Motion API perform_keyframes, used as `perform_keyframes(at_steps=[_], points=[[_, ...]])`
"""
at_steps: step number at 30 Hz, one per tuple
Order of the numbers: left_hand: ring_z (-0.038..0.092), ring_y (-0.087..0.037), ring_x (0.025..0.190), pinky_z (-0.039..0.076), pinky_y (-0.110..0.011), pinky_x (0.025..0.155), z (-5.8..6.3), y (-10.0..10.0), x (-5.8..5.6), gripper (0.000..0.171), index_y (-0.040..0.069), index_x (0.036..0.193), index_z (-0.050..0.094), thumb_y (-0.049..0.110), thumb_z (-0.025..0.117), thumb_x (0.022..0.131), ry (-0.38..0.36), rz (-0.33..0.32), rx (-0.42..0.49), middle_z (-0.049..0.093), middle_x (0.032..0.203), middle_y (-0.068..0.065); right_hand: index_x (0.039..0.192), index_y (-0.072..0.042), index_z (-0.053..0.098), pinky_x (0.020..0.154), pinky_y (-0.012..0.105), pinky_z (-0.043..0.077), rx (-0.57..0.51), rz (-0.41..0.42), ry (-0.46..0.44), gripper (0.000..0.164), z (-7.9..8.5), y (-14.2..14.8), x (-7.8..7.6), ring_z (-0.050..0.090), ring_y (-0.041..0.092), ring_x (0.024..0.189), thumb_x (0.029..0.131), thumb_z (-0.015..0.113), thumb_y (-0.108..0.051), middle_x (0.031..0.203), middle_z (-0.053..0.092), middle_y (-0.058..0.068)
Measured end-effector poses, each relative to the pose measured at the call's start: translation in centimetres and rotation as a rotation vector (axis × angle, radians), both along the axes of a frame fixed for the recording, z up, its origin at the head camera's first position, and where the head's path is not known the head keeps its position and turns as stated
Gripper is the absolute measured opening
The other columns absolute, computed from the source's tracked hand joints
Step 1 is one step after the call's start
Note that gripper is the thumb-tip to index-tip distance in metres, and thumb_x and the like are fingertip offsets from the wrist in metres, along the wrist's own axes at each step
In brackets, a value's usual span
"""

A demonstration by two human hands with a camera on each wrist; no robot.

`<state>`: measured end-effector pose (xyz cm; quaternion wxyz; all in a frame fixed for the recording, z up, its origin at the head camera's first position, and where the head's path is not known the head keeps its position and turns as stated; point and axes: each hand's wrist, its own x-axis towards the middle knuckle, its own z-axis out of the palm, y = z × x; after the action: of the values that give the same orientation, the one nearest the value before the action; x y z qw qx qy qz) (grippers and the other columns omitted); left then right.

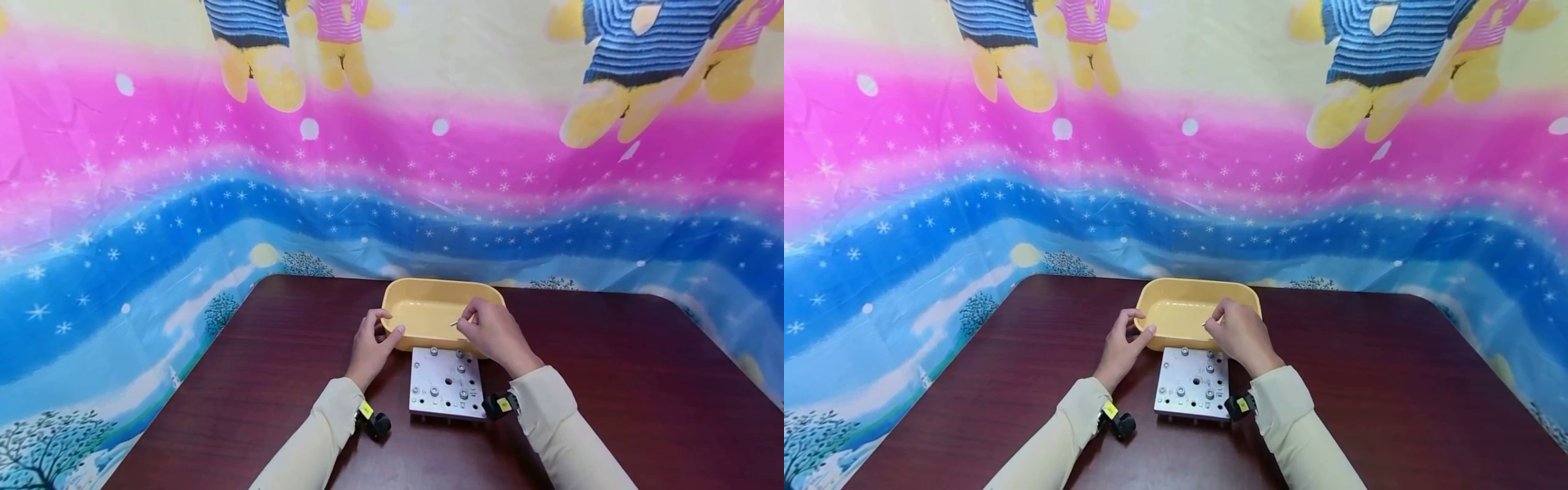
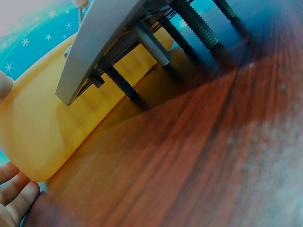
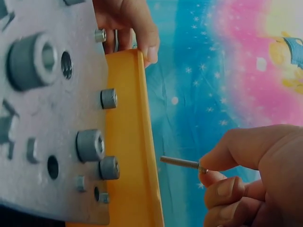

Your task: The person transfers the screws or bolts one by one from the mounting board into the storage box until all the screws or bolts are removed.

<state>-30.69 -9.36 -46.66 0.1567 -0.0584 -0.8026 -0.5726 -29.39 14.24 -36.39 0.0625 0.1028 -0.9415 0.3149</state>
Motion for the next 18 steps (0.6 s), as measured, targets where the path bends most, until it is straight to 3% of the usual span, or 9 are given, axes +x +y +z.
perform_keyframes(at_steps=[18], points=[[0.056,-0.020,0.110,0.050,-0.038,0.089,0.1,0.1,-0.1,0.036,0.023,0.114,0.053,0.038,0.072,0.086,-0.007,0.005,0.007,0.053,0.117,-0.004,0.089,-0.006,0.063,0.049,0.031,0.041,-0.025,-0.081,0.004,0.012,-1.5,1.1,-1.5,0.048,0.019,0.054,0.085,0.061,-0.017,0.064,0.053,0.005]])
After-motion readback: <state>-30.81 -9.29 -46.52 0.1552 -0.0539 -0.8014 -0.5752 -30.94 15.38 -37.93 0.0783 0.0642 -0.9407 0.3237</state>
